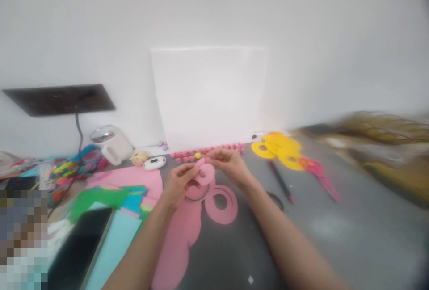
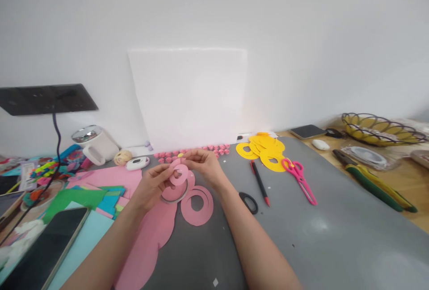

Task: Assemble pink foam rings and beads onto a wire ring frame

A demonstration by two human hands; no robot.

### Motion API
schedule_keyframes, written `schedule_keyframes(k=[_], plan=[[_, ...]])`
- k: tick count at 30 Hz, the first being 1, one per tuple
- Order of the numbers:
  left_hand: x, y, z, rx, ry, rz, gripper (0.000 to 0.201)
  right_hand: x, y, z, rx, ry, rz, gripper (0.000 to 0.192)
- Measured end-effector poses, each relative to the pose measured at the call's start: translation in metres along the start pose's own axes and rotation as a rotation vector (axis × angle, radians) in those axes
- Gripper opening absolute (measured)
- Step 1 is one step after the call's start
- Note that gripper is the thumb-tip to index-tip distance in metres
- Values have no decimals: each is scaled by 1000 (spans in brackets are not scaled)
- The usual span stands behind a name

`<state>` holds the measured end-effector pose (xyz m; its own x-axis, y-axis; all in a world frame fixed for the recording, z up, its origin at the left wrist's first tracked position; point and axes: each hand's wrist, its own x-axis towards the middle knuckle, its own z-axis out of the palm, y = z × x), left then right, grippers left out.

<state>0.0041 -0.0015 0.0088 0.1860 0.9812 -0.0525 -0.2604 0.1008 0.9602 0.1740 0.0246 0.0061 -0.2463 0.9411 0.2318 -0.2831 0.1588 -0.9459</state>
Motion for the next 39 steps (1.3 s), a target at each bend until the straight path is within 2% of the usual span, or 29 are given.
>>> schedule_keyframes(k=[9, 24, 31, 39], plan=[[-1, 1, 1, 23, -39, -35, 25, 0, 0, 3, 5, 1, -32, 16], [-1, 1, 2, -18, -13, -50, 26, 0, -1, 4, -111, 55, -49, 14], [0, 0, -1, -73, 9, -30, 27, 0, 0, 2, -65, 17, -29, 22], [0, 0, 0, -48, -15, -38, 24, 2, 3, 3, 7, 1, -50, 18]])
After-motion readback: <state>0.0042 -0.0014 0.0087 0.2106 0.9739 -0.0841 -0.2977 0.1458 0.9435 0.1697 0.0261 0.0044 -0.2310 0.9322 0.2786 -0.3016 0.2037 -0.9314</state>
